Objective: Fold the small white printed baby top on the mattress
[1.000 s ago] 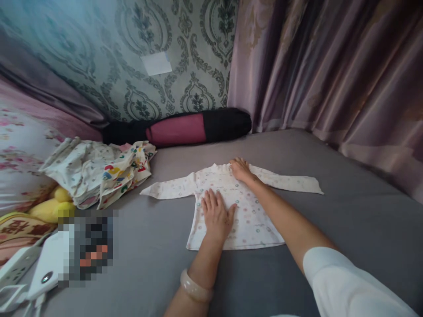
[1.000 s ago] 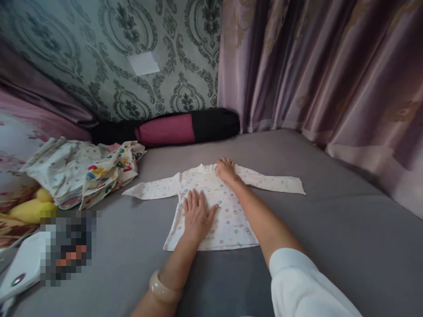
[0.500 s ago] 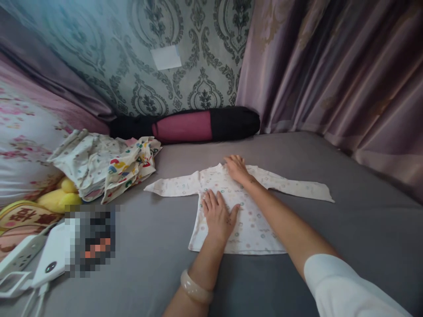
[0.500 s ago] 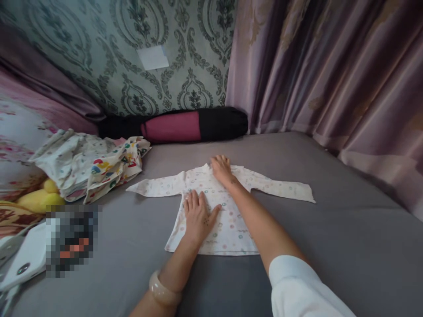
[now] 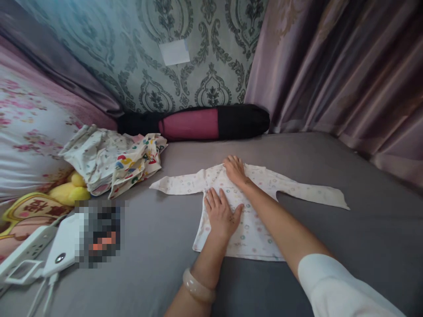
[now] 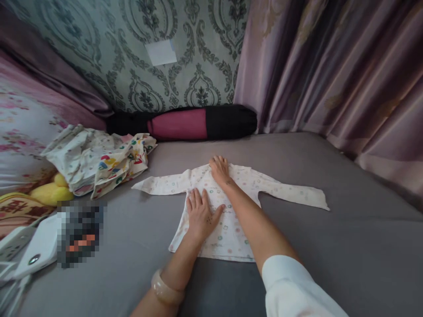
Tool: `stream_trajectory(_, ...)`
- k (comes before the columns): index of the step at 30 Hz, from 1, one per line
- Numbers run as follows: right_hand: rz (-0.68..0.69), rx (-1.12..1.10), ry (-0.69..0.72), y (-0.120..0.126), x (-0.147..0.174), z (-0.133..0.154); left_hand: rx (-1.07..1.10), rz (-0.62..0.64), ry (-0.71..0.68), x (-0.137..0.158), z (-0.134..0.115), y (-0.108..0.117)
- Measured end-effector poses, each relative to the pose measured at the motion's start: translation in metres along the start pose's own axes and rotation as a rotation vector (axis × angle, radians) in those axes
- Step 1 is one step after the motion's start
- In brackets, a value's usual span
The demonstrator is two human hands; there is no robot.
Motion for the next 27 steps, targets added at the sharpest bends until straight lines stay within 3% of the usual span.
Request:
stream_trajectory(4,-0.037,0.01,-0.043,-0.003,0.003,0.004,-0.007,0.0,-0.003,0.0,0.001,-0.002)
stream_trajectory(11,-0.057,0.029,-0.184,0.015,0.024,0.015,-0.076,-0.023,-0.008,0.0,0.0,0.004)
stream_trajectory(17,0.032,-0.111,-0.079,0.021,0.072,0.019,-0.103,-0.034,0.005,0.001,-0.002,0.008)
stream_trajectory(21,0.102,-0.121,-0.099,0.019,0.095,-0.002,-0.086,-0.037,0.009,0.001,0.0,0.009)
stream_trajectory(27,0.188,-0.058,-0.232,0.023,0.1,-0.049,-0.099,-0.068,-0.01,0.001,0.004,0.006)
Point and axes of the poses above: each hand's wrist, its own x-axis away from the middle knuckle, its own y-axis out of the back of the hand, z = x × y, the point moved 5 cm from there along -x, towards the middle knuckle, and after that the axes turned 6 degrees about -z, right-handed, at the moved point
